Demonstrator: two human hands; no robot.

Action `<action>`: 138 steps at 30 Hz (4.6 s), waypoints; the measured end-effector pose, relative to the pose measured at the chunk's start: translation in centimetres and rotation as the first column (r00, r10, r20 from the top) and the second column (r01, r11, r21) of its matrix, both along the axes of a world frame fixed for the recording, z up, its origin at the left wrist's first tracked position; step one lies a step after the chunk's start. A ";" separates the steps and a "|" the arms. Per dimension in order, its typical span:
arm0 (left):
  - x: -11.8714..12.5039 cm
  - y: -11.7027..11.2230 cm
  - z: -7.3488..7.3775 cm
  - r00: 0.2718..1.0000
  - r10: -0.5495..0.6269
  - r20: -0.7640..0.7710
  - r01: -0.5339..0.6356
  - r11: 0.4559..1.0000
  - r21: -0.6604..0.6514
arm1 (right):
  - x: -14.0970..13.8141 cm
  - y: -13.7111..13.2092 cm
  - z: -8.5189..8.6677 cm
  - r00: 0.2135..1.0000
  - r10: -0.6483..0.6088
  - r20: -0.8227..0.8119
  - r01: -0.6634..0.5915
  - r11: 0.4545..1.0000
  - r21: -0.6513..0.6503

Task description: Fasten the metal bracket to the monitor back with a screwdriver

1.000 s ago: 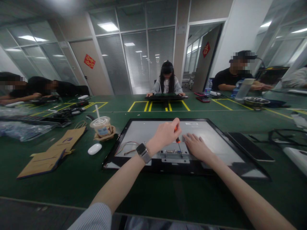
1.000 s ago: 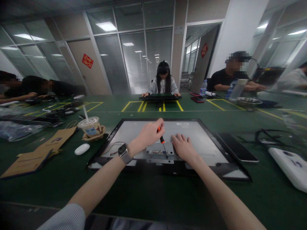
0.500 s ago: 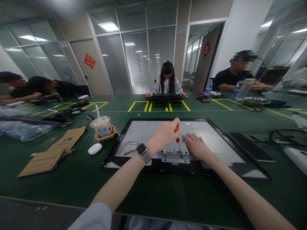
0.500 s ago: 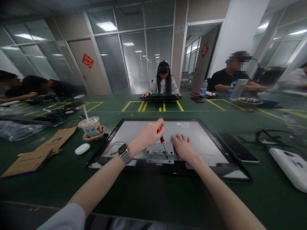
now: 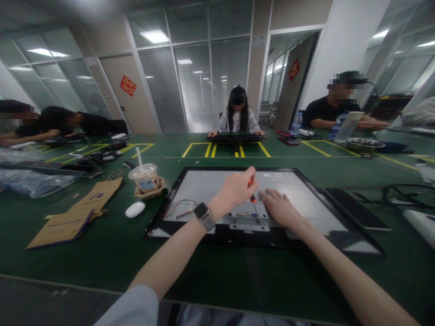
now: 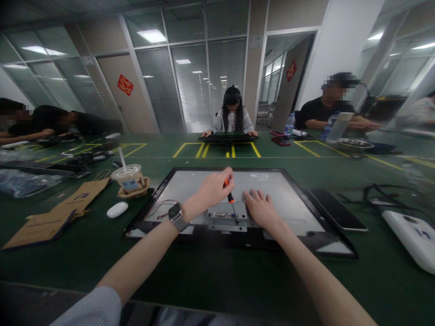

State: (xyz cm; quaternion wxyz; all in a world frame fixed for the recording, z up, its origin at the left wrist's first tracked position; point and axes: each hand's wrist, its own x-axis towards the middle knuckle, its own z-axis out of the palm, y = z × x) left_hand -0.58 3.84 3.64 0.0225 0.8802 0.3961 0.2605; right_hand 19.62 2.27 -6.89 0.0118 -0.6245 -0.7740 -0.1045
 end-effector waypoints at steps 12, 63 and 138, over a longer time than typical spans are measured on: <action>0.0 0.2 -0.4 0.999 -0.019 0.036 0.018 0.999 0.033 | 0.1 0.1 0.1 1.000 -0.012 -0.010 0.012 1.000 -0.022; -0.4 0.6 -1.6 0.975 -0.064 0.213 0.060 0.998 0.024 | -0.1 0.0 -0.1 1.000 0.002 0.013 -0.002 1.000 0.022; -0.4 0.5 -1.5 0.977 -0.035 0.208 0.038 0.999 -0.009 | -0.1 -0.4 0.3 0.998 0.022 0.056 -0.022 1.000 -0.009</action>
